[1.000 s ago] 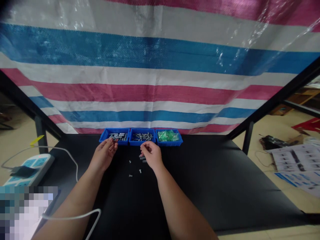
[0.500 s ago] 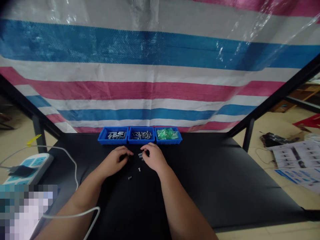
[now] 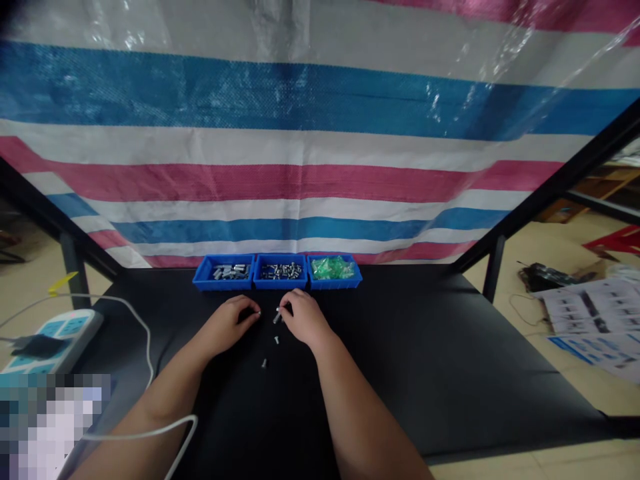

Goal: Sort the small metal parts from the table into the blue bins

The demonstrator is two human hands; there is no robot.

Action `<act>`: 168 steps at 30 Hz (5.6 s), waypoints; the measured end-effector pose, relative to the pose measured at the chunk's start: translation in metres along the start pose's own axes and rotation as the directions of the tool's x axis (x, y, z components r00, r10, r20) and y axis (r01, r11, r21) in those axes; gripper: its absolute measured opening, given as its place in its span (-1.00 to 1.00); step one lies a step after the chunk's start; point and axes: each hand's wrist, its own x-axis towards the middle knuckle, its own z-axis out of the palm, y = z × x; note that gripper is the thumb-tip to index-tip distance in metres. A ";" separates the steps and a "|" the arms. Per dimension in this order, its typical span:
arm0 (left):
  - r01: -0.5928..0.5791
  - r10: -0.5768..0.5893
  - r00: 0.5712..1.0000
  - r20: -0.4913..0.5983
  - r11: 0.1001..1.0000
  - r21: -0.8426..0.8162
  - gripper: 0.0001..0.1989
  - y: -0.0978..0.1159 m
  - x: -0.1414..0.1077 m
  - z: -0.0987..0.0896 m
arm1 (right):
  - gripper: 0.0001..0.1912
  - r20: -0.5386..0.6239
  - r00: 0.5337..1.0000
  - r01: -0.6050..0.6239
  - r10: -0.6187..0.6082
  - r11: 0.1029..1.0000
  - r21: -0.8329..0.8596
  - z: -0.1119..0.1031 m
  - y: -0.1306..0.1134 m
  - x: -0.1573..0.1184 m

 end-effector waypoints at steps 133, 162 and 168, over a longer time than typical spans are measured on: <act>-0.113 -0.046 0.955 -0.293 0.858 -0.502 -0.82 0.009 0.002 -0.006 | -0.79 0.309 0.949 -0.050 -0.059 0.941 0.335 -0.021 -0.040 -0.023; 0.066 -0.163 0.930 -0.329 0.956 -0.286 -0.77 -0.015 0.007 0.013 | -0.82 0.110 0.981 -0.153 0.163 0.984 -0.090 0.004 -0.034 -0.024; -0.057 -0.397 0.702 -0.592 0.796 -0.602 -0.68 -0.015 0.006 -0.011 | -0.86 -0.440 0.898 0.066 0.030 0.977 0.201 -0.003 -0.019 -0.007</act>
